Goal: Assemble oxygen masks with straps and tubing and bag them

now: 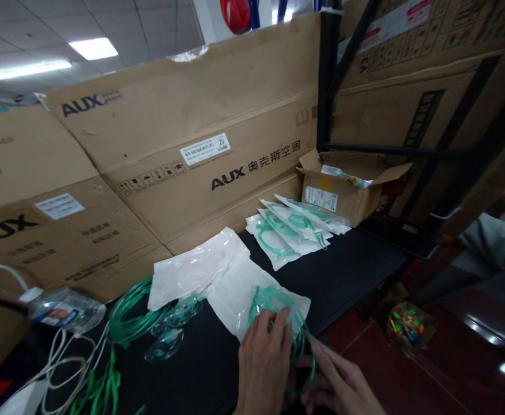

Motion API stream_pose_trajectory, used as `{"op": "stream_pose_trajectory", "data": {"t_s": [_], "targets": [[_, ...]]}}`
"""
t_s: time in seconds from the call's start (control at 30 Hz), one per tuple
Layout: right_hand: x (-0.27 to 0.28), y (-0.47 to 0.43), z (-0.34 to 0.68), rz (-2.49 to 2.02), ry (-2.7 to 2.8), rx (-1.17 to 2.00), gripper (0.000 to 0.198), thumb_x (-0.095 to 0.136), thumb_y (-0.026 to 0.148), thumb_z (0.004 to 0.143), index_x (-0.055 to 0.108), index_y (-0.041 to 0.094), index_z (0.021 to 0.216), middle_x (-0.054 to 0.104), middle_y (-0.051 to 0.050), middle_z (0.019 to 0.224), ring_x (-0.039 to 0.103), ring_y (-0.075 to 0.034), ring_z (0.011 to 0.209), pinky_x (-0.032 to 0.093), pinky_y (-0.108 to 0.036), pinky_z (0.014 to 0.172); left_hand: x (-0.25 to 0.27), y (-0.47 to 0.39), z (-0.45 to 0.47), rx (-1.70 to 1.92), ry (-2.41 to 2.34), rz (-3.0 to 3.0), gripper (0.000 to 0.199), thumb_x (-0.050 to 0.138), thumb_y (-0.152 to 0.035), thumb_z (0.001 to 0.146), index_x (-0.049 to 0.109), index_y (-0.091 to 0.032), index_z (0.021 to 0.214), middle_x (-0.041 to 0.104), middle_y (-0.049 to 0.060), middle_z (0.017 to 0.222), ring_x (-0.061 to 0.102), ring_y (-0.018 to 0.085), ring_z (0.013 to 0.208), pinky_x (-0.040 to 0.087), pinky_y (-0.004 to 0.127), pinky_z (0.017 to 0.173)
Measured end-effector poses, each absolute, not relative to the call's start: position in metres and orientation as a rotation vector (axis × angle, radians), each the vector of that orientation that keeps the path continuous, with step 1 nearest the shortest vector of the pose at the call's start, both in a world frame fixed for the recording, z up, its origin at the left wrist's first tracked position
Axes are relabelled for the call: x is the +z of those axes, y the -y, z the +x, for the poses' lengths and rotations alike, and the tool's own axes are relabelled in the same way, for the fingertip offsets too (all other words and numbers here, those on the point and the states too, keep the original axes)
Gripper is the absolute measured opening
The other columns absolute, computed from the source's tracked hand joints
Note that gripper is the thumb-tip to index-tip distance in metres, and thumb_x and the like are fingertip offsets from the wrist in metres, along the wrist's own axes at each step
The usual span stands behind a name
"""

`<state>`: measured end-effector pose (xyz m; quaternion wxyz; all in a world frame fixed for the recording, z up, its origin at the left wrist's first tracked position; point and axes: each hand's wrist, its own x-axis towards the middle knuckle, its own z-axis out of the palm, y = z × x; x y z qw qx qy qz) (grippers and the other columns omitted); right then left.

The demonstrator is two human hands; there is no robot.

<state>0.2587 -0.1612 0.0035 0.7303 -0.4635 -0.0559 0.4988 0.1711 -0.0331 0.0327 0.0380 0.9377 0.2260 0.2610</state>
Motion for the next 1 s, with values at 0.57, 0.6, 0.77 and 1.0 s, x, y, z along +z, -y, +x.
{"op": "stream_pose_trajectory", "data": {"t_s": [0.57,0.6,0.77,1.0], "targets": [[-0.004,0.157,0.254,-1.06,0.165,0.924,0.053,0.092,0.052,0.07,0.082,0.021,0.111,0.079,-0.012,0.115,0.067,-0.037,0.12,0.046,-0.051,0.111,0.023,0.063,0.165,1.124,-0.47,2.531,0.025,0.049,-0.024,0.105,0.073,-0.022,0.114,0.069,0.004,0.083,0.071,0.015,0.07,0.06,0.022,0.063],[-0.006,0.159,0.254,-1.071,0.176,0.933,0.055,0.093,0.052,0.068,0.082,0.02,0.111,0.08,-0.013,0.114,0.068,-0.038,0.118,0.046,-0.052,0.111,0.022,0.063,0.164,1.119,-0.454,2.532,0.026,0.049,-0.023,0.105,0.073,-0.022,0.115,0.068,0.004,0.083,0.07,0.014,0.07,0.06,0.022,0.063],[-0.013,0.155,0.252,-1.059,0.219,0.906,0.057,0.091,0.054,0.07,0.08,0.023,0.117,0.08,-0.015,0.111,0.073,-0.037,0.108,0.048,-0.053,0.107,0.012,0.071,0.162,1.075,-0.27,2.582,0.028,0.051,-0.018,0.103,0.07,-0.022,0.123,0.069,0.005,0.084,0.072,0.015,0.072,0.06,0.02,0.063],[-0.022,0.184,0.257,-1.187,0.21,1.0,0.057,0.094,0.059,0.06,0.085,0.017,0.096,0.081,-0.017,0.103,0.072,-0.04,0.107,0.054,-0.052,0.101,0.005,0.077,0.138,1.053,-0.434,2.445,0.025,0.056,-0.037,0.102,0.071,-0.024,0.118,0.071,0.006,0.089,0.071,0.016,0.076,0.061,0.025,0.068]]}}
